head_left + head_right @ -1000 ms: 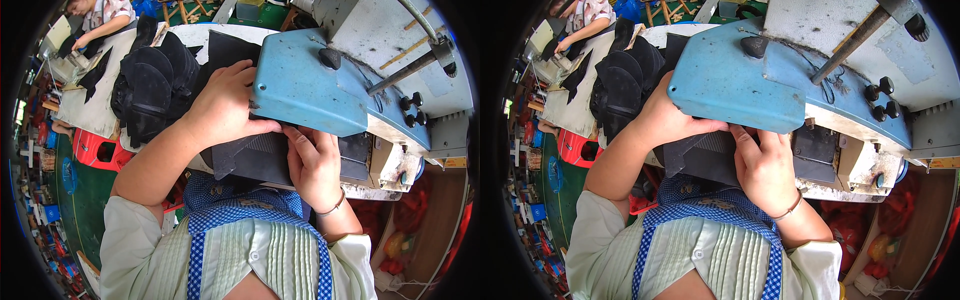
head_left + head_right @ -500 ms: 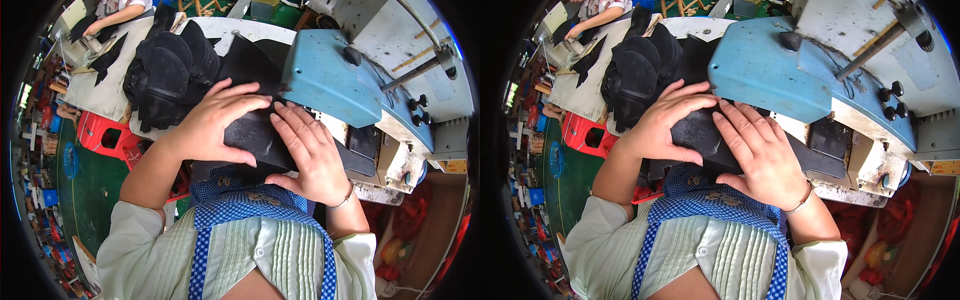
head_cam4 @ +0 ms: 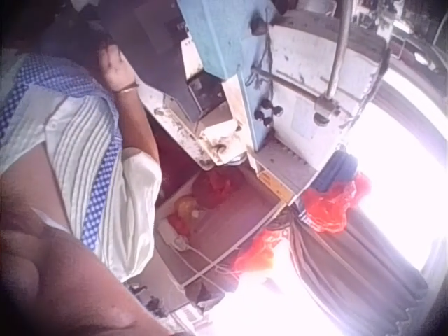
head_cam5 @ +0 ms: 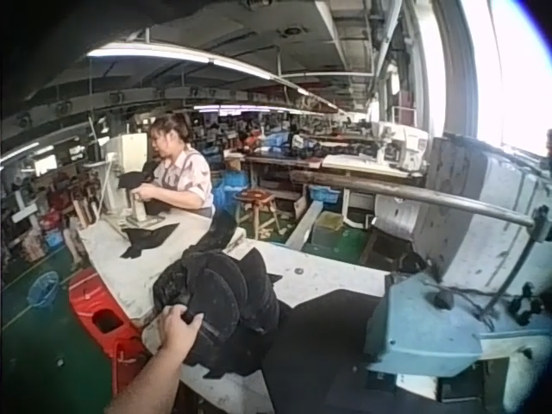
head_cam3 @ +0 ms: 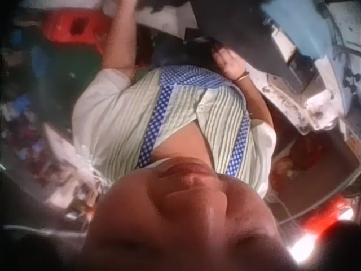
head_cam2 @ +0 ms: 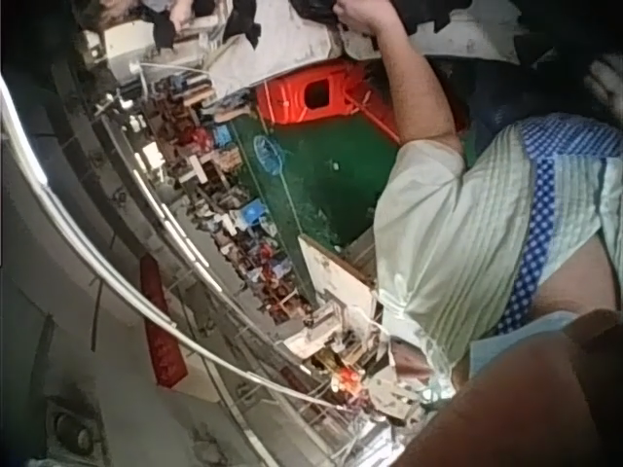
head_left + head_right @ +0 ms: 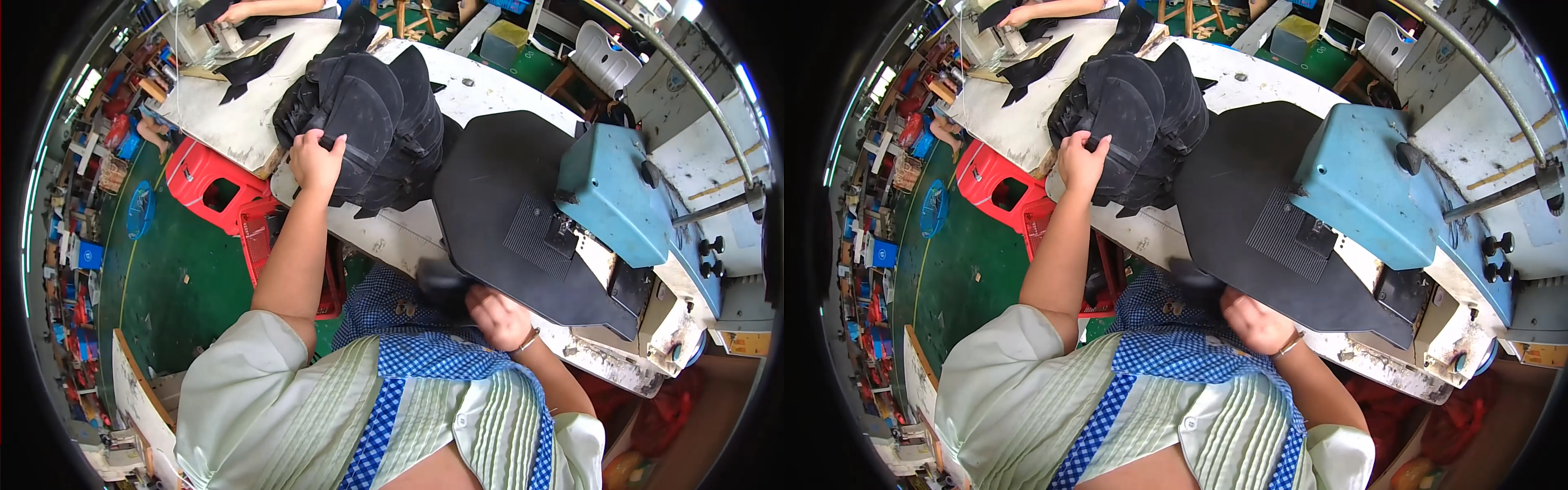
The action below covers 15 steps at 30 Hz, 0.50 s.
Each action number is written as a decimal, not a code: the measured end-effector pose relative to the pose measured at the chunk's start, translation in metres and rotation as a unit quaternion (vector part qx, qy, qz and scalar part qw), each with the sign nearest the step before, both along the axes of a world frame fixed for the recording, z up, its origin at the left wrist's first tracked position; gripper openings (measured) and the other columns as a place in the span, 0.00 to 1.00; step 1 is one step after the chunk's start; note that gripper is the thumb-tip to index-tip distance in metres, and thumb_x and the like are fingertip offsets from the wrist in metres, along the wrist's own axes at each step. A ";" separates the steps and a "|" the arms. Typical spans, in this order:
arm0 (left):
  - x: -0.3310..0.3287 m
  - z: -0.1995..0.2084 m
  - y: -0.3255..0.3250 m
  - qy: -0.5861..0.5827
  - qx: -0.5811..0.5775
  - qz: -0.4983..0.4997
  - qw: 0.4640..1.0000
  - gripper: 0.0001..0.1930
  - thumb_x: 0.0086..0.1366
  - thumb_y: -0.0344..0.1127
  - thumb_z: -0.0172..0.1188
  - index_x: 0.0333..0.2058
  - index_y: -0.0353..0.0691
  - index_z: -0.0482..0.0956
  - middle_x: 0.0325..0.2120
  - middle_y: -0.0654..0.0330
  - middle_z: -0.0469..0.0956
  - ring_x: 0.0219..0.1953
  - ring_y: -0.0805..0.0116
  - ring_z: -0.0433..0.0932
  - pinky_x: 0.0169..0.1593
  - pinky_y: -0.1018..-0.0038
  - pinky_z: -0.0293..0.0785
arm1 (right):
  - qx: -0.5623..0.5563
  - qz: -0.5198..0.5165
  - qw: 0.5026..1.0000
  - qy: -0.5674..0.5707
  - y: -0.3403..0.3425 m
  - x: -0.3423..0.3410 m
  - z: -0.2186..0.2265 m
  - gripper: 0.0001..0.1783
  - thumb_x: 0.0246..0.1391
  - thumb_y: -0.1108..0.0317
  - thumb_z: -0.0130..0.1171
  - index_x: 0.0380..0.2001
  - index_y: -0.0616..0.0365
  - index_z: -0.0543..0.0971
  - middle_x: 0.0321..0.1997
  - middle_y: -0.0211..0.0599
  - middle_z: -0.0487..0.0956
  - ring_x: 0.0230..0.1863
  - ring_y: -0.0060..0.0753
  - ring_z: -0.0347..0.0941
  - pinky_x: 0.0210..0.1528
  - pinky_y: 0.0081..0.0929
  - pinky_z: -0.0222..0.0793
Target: Operating an industrial stitching machine to join leather components of shoe uppers.
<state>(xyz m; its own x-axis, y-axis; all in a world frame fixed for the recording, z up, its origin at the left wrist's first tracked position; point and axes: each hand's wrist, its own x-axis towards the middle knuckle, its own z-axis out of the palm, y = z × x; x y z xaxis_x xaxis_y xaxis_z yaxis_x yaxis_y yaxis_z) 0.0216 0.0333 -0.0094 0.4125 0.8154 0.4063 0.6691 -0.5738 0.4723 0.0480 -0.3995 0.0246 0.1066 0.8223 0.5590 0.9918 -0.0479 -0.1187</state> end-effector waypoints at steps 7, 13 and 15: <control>0.009 0.004 -0.020 0.013 0.122 0.016 0.992 0.36 0.54 0.65 0.71 0.48 0.39 0.78 0.43 0.50 0.79 0.50 0.45 0.76 0.52 0.53 0.73 | -0.128 -0.288 0.940 0.128 -0.047 0.016 -0.040 0.16 0.46 0.79 0.58 0.41 0.62 0.83 0.40 0.53 0.82 0.41 0.57 0.79 0.45 0.48 0.76; 0.009 0.010 -0.017 -0.010 0.206 -0.046 0.978 0.30 0.53 0.56 0.74 0.44 0.39 0.77 0.40 0.53 0.76 0.47 0.48 0.77 0.49 0.54 0.73 | -0.040 -0.075 0.995 0.058 -0.014 -0.019 0.042 0.26 0.40 0.80 0.60 0.49 0.61 0.83 0.49 0.49 0.83 0.50 0.50 0.81 0.53 0.43 0.78; 0.009 0.015 -0.009 -0.043 0.249 -0.094 0.963 0.29 0.52 0.53 0.75 0.43 0.39 0.76 0.41 0.53 0.76 0.48 0.49 0.76 0.49 0.55 0.73 | -0.023 -0.037 0.999 0.006 -0.013 -0.021 0.056 0.26 0.41 0.75 0.63 0.49 0.61 0.82 0.49 0.44 0.82 0.49 0.42 0.81 0.48 0.35 0.80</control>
